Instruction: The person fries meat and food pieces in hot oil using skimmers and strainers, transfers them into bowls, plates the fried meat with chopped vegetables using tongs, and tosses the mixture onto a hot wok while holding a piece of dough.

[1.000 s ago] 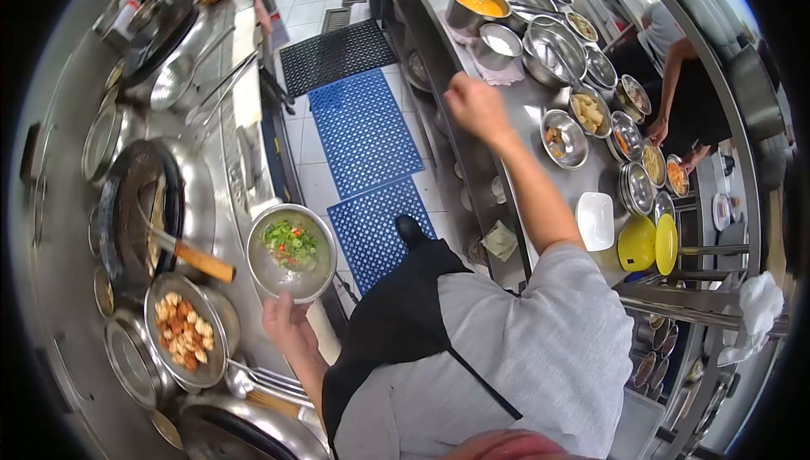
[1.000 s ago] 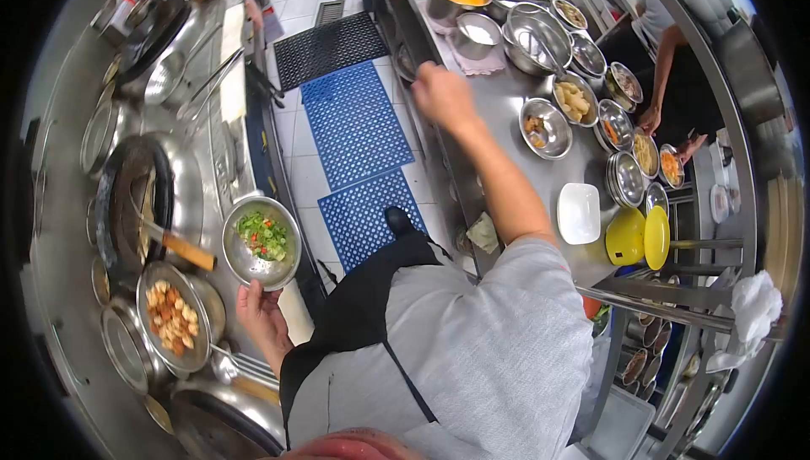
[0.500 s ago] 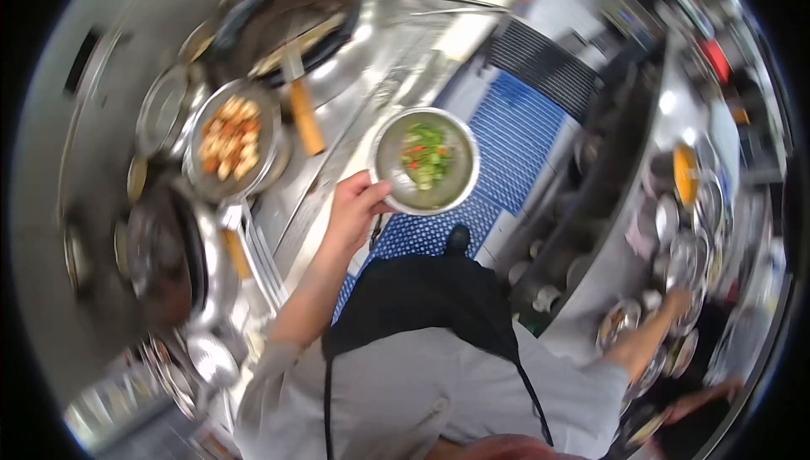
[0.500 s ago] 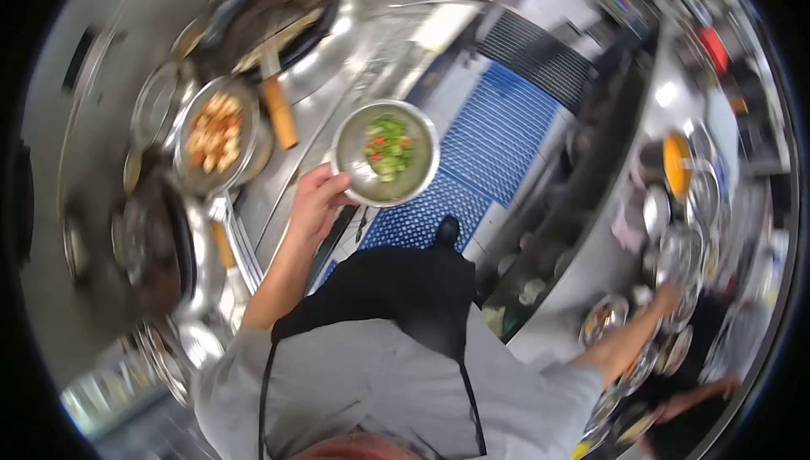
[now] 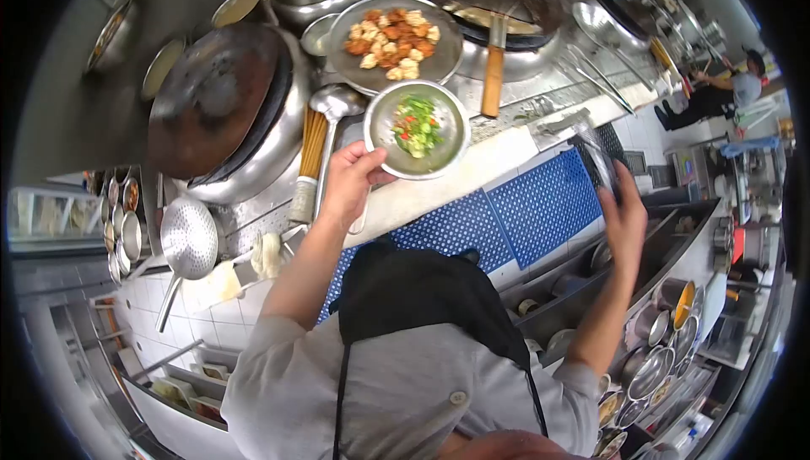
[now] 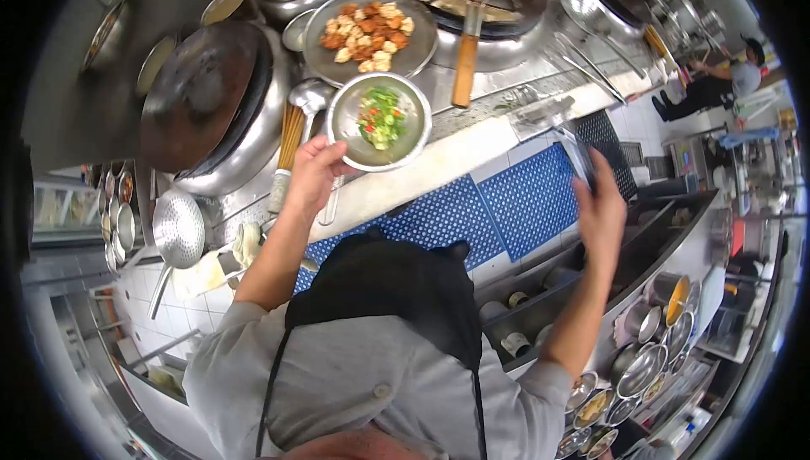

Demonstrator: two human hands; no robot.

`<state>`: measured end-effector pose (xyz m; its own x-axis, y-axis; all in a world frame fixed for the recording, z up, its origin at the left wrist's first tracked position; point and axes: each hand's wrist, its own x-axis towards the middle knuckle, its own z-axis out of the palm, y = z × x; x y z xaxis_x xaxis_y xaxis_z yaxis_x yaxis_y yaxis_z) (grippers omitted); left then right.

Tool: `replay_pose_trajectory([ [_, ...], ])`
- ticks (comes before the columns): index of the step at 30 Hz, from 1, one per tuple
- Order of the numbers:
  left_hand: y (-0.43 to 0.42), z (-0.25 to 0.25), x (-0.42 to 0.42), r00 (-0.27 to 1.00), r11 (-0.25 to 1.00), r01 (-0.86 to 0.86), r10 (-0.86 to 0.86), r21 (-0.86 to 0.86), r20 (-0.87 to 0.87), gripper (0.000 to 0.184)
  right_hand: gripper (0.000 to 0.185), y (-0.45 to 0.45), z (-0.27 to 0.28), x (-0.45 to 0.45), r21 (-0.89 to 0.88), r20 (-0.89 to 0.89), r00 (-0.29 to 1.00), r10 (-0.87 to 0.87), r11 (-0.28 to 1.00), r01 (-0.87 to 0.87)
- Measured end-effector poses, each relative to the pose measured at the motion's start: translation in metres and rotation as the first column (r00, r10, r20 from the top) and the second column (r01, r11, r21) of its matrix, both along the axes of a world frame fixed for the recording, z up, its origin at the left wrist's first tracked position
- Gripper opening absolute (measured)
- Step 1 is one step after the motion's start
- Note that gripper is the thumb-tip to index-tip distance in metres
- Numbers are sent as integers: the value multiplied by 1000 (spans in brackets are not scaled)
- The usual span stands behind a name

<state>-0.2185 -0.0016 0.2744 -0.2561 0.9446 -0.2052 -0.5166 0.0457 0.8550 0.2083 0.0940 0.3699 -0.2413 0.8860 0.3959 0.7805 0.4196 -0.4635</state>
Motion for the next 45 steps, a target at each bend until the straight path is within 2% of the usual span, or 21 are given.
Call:
replay_pose_trajectory([
  [1,-9,4,-13,997,997,-71,71,6,14,12,43,6,12,-54,-157,16,1000,-16,987,19],
  [2,-16,2,-26,991,991,-135,135,9,6,12,37,18,14,-96,-3,173,978,115,993,-116],
  [5,-31,-14,-69,963,963,-268,268,23,-30,10,29,50,10,-216,-65,290,929,229,973,-220],
  [6,-33,-20,-80,953,954,-300,301,30,-47,10,27,64,-1,-246,7,340,903,262,960,-281],
  [10,-28,-26,-100,894,894,-447,447,-3,-4,13,28,102,-27,-343,2,511,812,284,944,-331],
  [13,-22,-29,-107,869,869,-494,495,-27,14,13,28,133,-45,-384,15,617,735,283,929,-370],
  [17,-8,-36,-113,812,812,-583,583,-23,36,16,26,156,-53,-402,-1,680,673,292,917,-398],
  [18,-2,-36,-115,794,795,-607,607,-19,31,19,24,150,-35,-402,-65,708,638,301,928,-366],
  [21,20,-38,-124,777,778,-629,629,6,-27,20,26,135,6,-392,-39,639,721,267,948,-317],
  [24,50,-38,-127,785,787,-616,616,31,-56,20,29,119,34,-382,-126,488,765,420,901,-415],
  [27,76,-36,-126,826,827,-561,562,32,-45,19,29,120,40,-379,-136,444,758,478,872,-470],
  [29,82,-33,-121,844,844,-536,536,7,7,17,31,142,34,-378,-70,473,799,371,920,-386],
  [30,80,-34,-120,865,866,-499,499,-12,48,8,32,158,24,-378,-42,486,814,317,939,-340],
  [31,79,-36,-119,869,871,-492,491,-14,62,8,34,172,15,-382,-17,497,826,267,954,-298],
  [32,78,-39,-118,871,874,-486,486,-18,72,8,36,185,8,-387,-74,534,810,244,967,-242],
  [35,71,-40,-115,874,878,-477,477,-19,94,7,37,207,-16,-406,-166,541,809,232,972,-168],
  [38,65,-45,-114,864,868,-496,494,-3,100,7,36,217,-29,-430,-171,566,800,197,978,-120],
  [45,69,-45,-120,806,807,-590,587,26,79,17,34,207,-12,-416,-155,578,803,145,986,-66],
])
